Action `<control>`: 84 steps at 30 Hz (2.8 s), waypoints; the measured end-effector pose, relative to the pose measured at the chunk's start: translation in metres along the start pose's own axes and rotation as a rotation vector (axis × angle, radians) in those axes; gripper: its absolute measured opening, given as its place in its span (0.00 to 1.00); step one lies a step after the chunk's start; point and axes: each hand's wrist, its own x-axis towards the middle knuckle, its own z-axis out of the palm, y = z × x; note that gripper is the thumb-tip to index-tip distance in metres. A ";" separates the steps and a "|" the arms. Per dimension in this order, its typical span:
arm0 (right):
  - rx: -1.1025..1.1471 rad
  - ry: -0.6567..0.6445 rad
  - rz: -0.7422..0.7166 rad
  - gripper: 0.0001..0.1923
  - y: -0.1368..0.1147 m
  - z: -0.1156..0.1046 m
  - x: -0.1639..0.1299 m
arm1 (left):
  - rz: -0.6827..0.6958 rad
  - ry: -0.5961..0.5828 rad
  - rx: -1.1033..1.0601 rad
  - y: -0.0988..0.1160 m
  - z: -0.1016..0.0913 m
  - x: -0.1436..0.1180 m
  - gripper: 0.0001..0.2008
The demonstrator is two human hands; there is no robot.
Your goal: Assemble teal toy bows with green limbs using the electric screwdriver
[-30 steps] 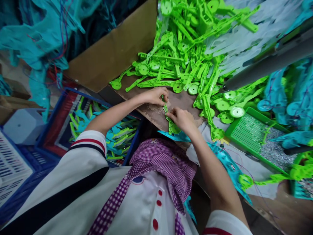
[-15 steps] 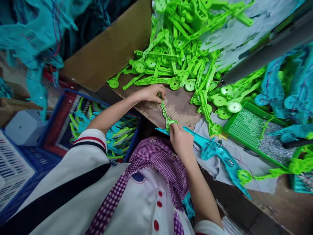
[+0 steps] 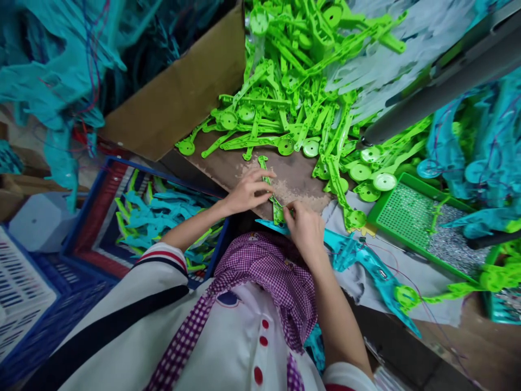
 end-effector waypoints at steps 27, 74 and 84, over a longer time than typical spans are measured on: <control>-0.151 -0.006 0.040 0.18 -0.002 -0.003 -0.008 | 0.128 -0.209 0.203 0.005 0.013 -0.021 0.14; -0.260 -0.073 0.107 0.14 0.011 -0.004 -0.027 | 0.025 -0.098 0.154 0.051 0.021 -0.019 0.13; 0.000 0.088 -0.021 0.18 0.046 -0.008 -0.049 | 0.087 -0.195 0.265 0.062 0.037 -0.017 0.14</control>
